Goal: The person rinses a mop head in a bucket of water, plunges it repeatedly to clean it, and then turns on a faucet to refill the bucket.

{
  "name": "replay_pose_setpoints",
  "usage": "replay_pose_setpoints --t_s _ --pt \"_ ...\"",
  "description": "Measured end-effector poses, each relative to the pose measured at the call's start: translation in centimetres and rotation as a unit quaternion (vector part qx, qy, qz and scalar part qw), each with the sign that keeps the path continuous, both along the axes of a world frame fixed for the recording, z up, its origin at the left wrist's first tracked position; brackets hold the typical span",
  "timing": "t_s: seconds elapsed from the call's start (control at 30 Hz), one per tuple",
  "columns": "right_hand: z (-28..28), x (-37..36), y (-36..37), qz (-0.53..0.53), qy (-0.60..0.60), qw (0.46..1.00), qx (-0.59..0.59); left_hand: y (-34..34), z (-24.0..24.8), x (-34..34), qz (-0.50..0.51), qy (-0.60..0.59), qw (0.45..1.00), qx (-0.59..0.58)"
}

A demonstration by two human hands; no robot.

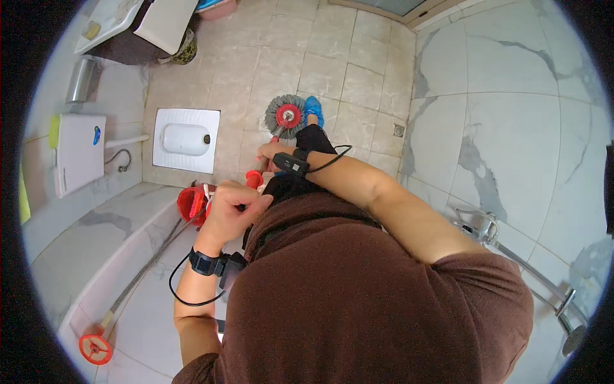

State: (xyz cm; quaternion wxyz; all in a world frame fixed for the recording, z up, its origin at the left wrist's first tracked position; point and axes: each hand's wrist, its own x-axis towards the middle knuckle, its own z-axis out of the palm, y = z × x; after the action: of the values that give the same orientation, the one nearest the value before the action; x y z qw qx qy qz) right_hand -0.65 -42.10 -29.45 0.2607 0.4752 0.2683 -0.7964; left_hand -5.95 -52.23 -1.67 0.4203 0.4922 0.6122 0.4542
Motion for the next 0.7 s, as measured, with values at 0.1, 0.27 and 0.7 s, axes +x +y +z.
replay_pose_setpoints --t_s 0.1,0.27,0.7 --pt "-4.2 0.0 1.3 0.015 0.055 0.998 -0.005 1.6 0.9 -0.2 0.018 0.006 1.000 0.017" --pt "1.5 -0.8 0.6 -0.172 -0.053 0.983 -0.044 1.5 0.7 -0.8 0.062 -0.053 0.997 -0.017" --pt "-5.6 13.3 11.5 -0.100 0.157 0.952 0.244 13.2 0.9 10.1 0.003 -0.100 0.995 0.021"
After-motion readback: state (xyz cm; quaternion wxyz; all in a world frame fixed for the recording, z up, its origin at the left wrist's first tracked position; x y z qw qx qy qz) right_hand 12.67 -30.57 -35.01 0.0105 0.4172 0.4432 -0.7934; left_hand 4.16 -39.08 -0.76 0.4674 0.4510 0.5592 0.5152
